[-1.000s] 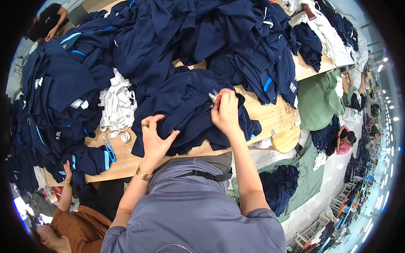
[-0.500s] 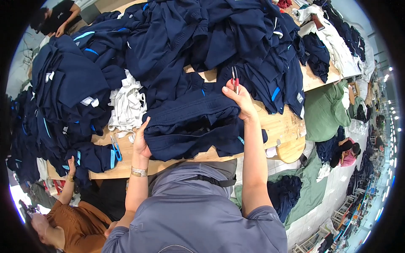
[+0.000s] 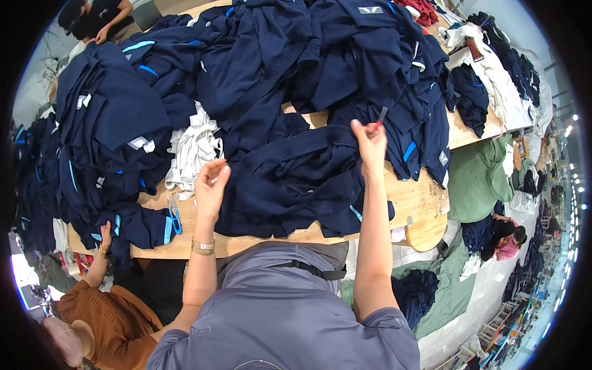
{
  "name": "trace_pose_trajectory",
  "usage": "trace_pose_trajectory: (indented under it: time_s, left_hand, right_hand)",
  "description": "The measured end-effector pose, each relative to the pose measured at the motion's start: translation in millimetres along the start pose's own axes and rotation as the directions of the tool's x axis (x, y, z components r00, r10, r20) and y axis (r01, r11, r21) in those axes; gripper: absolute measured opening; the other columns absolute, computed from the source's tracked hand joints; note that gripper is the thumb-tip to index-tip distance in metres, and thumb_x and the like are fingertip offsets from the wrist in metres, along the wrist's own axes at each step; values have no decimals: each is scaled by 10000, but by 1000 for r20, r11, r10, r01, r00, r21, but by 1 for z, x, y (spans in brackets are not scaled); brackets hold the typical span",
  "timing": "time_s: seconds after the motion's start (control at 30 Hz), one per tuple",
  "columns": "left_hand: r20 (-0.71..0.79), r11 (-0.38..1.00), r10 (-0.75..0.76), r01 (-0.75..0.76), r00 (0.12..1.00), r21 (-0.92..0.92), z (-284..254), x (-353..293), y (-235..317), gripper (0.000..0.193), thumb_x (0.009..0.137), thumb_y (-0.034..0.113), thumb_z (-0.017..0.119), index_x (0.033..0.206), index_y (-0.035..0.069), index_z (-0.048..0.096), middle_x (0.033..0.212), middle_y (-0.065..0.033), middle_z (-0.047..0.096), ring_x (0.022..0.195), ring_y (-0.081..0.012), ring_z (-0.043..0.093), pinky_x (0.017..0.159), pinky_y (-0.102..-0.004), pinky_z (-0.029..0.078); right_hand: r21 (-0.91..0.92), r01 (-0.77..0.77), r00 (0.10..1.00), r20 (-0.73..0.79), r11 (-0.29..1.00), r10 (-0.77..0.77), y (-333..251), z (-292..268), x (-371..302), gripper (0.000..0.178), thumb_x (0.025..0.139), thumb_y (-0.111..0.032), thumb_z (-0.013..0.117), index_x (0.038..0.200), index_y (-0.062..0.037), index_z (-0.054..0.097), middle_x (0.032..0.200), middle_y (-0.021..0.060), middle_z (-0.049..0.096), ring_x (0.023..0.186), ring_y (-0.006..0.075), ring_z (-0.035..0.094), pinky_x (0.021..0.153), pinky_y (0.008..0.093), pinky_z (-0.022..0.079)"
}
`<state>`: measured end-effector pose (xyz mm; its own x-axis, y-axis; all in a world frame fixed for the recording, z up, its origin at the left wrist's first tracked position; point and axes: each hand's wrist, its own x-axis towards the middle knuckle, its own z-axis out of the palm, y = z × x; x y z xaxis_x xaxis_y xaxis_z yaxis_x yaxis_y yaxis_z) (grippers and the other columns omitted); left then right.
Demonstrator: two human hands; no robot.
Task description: Trimming excess threads from navy blue garments using small snips.
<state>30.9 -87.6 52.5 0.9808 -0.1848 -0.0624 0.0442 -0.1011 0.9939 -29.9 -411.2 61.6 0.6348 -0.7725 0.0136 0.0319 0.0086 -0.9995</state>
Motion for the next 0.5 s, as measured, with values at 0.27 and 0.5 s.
trace_pose_trajectory:
  time_s: [0.27, 0.5]
  left_hand:
    - [25, 980, -58, 52, 998, 191, -45, -30, -35, 120, 821, 104, 635, 900, 17, 607, 801, -34, 631, 729, -88, 583, 655, -214, 467]
    - [189, 921, -22, -53, 982, 386, 9, -59, -36, 411, 718, 180, 707, 1060, -1, 567, 1067, -140, 564, 962, -257, 563, 825, -337, 452]
  right_hand:
    - [-350, 300, 919, 356, 887, -171, -15, 42, -84, 270, 814, -145, 668, 791, -34, 422, 674, 72, 567, 602, 141, 561, 551, 267, 443]
    - [-486, 429, 746, 665, 761, 4, 4, 81, -124, 380, 750, -219, 705, 860, -28, 395, 771, 175, 576, 693, 358, 582, 580, 392, 456]
